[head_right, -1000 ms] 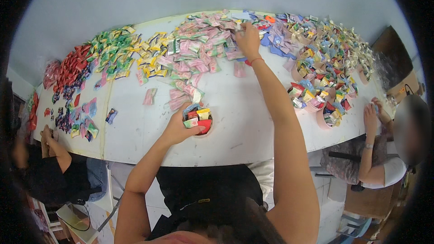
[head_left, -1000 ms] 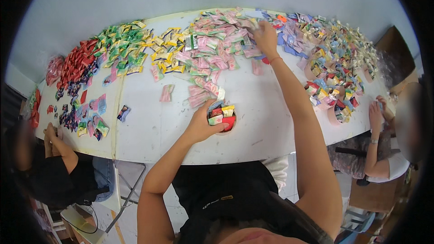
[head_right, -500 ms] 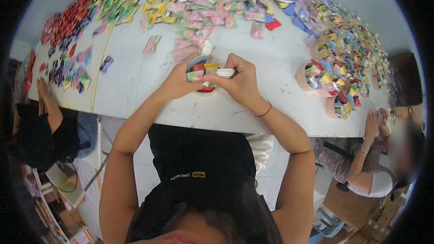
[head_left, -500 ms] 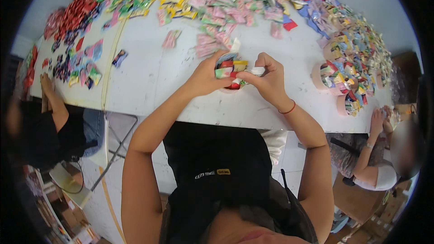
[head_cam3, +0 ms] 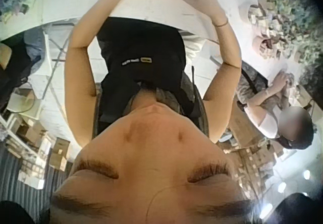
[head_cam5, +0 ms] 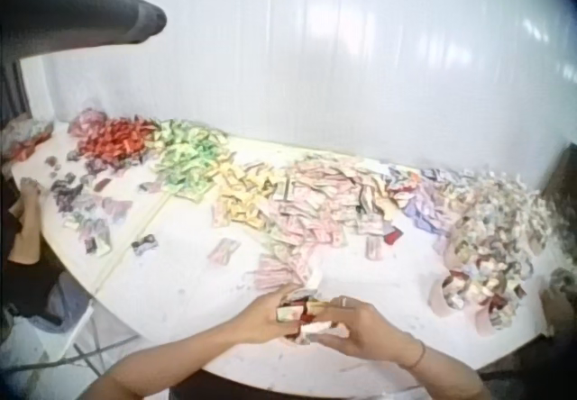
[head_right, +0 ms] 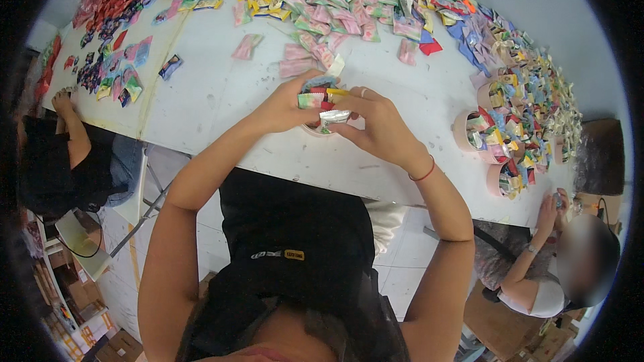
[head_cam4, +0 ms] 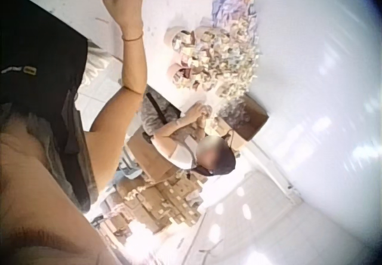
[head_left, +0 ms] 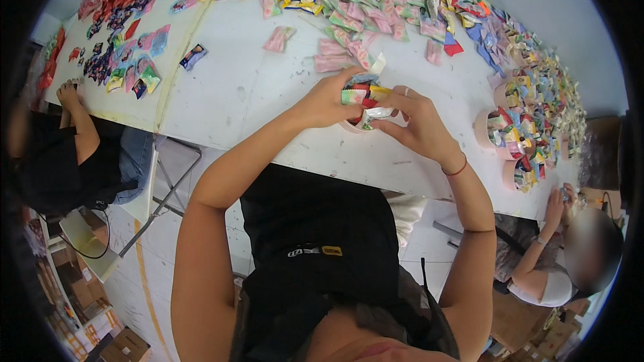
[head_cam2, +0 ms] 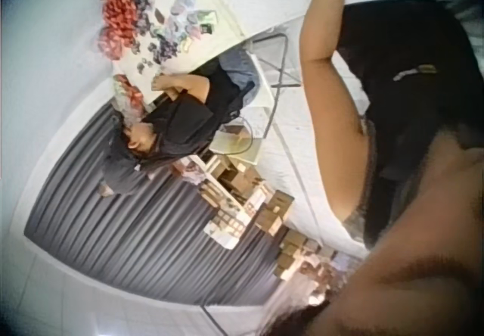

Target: The person sorts colorful wrapped candies on a white table, picking them up one by one and placing them into a small round container. The candies are arranged in color-coded piles across the table. The person continues filling the container until it is full, then sets it aside.

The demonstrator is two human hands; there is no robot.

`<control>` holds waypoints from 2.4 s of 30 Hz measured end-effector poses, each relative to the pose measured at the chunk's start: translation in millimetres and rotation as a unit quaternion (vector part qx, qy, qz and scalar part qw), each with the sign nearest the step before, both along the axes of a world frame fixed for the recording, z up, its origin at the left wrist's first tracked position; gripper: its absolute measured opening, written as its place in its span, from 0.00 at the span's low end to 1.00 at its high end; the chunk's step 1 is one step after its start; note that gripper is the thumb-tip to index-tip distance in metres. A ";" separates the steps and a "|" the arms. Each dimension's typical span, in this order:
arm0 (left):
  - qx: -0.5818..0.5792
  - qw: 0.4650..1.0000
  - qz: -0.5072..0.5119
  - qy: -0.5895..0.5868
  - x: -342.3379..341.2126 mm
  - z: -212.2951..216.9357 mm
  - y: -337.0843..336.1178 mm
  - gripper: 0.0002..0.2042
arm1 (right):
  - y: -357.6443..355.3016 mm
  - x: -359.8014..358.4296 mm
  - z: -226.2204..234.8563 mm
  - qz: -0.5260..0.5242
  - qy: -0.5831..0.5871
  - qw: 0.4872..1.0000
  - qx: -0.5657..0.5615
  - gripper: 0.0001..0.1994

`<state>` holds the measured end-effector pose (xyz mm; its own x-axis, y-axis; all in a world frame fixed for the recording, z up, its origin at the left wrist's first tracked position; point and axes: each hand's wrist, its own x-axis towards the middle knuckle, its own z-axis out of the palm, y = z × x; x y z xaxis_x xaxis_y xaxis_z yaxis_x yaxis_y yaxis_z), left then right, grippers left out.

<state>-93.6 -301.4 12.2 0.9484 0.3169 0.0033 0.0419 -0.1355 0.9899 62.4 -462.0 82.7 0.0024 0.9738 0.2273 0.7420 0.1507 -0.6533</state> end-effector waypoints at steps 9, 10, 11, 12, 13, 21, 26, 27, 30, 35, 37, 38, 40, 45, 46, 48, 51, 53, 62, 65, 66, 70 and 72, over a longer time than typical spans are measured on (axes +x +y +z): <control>-0.052 0.993 -0.108 0.010 -7.9 9.9 13.7 0.33 | 2.3 -1.4 -9.5 0.019 -0.090 0.994 0.063 0.18; -0.040 0.995 -0.093 0.025 -10.2 12.1 13.1 0.34 | -2.6 -4.2 -9.0 0.012 -0.095 0.992 0.085 0.19; -0.031 0.995 -0.086 0.033 -9.9 13.5 9.5 0.34 | -12.2 -6.3 -6.4 0.000 -0.106 0.989 0.102 0.21; -0.020 0.995 -0.085 0.040 -5.8 15.2 5.6 0.35 | -20.2 -10.2 -13.6 -0.032 -0.117 0.987 0.107 0.21; -0.010 0.995 -0.096 0.030 -4.4 15.9 -0.9 0.35 | -29.1 -15.0 -23.0 -0.064 -0.103 0.985 0.122 0.21; 0.054 0.996 -0.073 -0.016 -6.3 17.1 -11.0 0.30 | -154.6 -23.7 -46.1 -0.408 -0.040 0.909 0.078 0.21; 0.066 0.995 -0.068 0.008 -4.8 22.7 -19.7 0.21 | -257.4 -3.0 -54.4 -0.610 -0.160 0.770 0.092 0.19; 0.066 0.996 -0.067 0.006 -3.1 23.1 -21.0 0.20 | -280.1 6.0 -60.8 -0.639 -0.178 0.742 0.097 0.18; 0.062 0.996 -0.061 0.008 -3.5 22.0 -18.8 0.18 | -328.1 43.5 -70.6 -0.710 -0.181 0.673 0.102 0.17; 0.066 0.996 -0.058 0.003 -0.9 16.4 -17.6 0.16 | -358.6 121.3 -77.0 -0.753 -0.148 0.627 0.134 0.19; 0.067 0.996 -0.056 -0.001 -2.9 15.2 -18.0 0.15 | -368.6 150.6 -88.3 -0.732 -0.069 0.652 0.186 0.21; 0.066 0.997 -0.049 -0.005 -4.8 14.3 -16.8 0.15 | -367.0 162.3 -90.9 -0.705 0.001 0.671 0.229 0.23; 0.053 0.998 -0.034 -0.011 -8.6 13.6 -15.2 0.13 | -365.6 159.7 -88.9 -0.721 -0.070 0.634 0.271 0.22; 0.021 0.999 0.009 -0.046 -6.7 7.8 -19.5 0.09 | -257.6 101.4 -55.6 -0.584 0.044 0.718 0.376 0.15; 0.030 0.998 0.017 -0.044 -6.1 7.8 -19.8 0.09 | -226.2 88.2 -46.8 -0.532 0.031 0.757 0.379 0.14; 0.046 0.998 0.032 -0.038 -4.8 6.4 -21.3 0.07 | -157.7 73.9 -25.7 -0.445 0.050 0.827 0.340 0.14; 0.046 0.996 0.054 -0.049 -7.4 0.3 -21.5 0.06 | -50.9 87.5 11.3 -0.367 0.146 0.870 0.295 0.17; 0.042 0.995 0.074 -0.045 -13.1 -5.7 -17.9 0.06 | 28.1 138.4 8.5 -0.361 0.228 0.846 0.319 0.16; 0.262 0.954 0.026 -0.142 9.0 9.6 -33.0 0.08 | 107.0 512.1 -51.3 -0.423 -0.227 0.877 0.027 0.30; 0.354 0.912 0.027 -0.204 5.9 15.4 -31.2 0.08 | 144.3 483.1 -70.9 -0.465 -0.179 0.863 -0.081 0.39; 0.361 0.912 0.033 -0.192 3.6 13.4 -29.0 0.09 | 161.6 451.9 -77.8 -0.490 -0.112 0.857 -0.113 0.43; 0.356 0.918 0.019 -0.177 -4.3 14.8 -33.5 0.11 | 164.2 375.7 -62.7 -0.529 -0.148 0.822 -0.151 0.41; 0.348 0.918 0.012 -0.190 -0.6 14.6 -35.1 0.12 | 151.5 370.9 -55.5 -0.541 -0.153 0.817 -0.128 0.38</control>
<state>-94.2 -336.4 26.8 0.8298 0.1340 0.5418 -0.2764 -0.7446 0.6075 433.3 -310.4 27.1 0.8746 0.4551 0.1673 0.4848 -0.8145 -0.3188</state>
